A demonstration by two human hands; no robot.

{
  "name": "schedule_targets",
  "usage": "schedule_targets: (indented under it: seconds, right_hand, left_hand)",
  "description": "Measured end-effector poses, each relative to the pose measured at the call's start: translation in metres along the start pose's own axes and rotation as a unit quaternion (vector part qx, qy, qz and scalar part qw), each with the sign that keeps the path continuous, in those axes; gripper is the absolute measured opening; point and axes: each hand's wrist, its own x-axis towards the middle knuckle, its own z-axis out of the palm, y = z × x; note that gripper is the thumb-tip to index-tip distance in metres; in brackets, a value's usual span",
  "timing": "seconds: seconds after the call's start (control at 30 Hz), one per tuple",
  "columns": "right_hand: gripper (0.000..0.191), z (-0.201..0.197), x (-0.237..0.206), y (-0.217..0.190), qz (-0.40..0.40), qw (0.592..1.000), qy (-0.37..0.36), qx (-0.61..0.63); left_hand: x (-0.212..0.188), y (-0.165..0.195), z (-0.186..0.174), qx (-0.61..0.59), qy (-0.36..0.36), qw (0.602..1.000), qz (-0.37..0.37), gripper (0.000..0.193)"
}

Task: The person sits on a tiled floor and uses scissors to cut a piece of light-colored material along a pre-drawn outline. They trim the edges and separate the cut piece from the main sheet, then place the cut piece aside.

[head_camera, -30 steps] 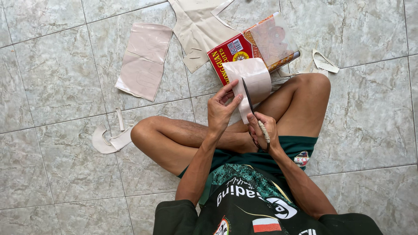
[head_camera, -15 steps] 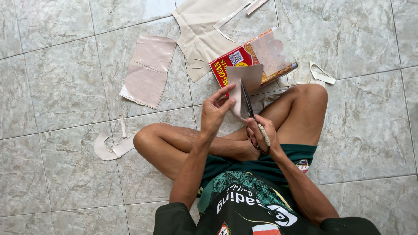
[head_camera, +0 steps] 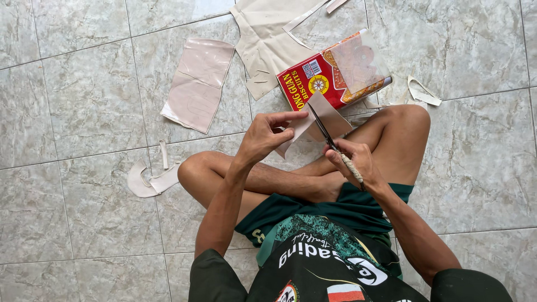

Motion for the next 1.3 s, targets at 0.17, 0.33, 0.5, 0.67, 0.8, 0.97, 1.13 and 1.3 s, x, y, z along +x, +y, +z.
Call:
schedule_targets:
  seconds: [0.17,0.33,0.5,0.67,0.8,0.97,1.13,1.3]
  right_hand:
    - [0.044,-0.001,-0.004,0.008,0.121,0.992,0.008,0.042]
    - [0.036,-0.001,-0.007,0.006,0.146,0.960,0.059,0.233]
    - [0.039,0.006,-0.016,0.003,0.163,0.927,0.107,0.321]
    - [0.034,0.022,-0.029,0.011,0.183,0.958,0.103,0.193]
    - [0.037,0.031,-0.028,0.013,0.195,0.963,0.107,0.150]
    - [0.047,0.016,-0.015,-0.002,0.141,0.981,0.083,0.107]
    - [0.053,0.006,0.001,-0.022,0.081,0.989,0.071,0.100]
    - [0.052,0.002,0.004,-0.030,0.067,0.991,0.057,0.099]
  left_hand:
    - [0.000,-0.003,0.002,0.010,-0.006,1.000,0.015,0.044]
    - [0.013,-0.029,0.007,-0.103,0.101,0.987,0.075,0.065]
    - [0.051,-0.073,0.020,-0.342,0.254,0.900,0.093,0.029]
    - [0.043,-0.095,0.043,-0.271,0.270,0.923,0.051,0.024]
    - [0.041,-0.086,0.061,-0.317,0.225,0.918,0.081,0.023]
    - [0.048,-0.058,0.064,-0.216,0.259,0.931,0.142,0.033]
    - [0.043,-0.027,0.068,-0.158,0.254,0.945,0.130,0.039]
    - [0.033,-0.011,0.072,-0.163,0.228,0.946,0.164,0.039]
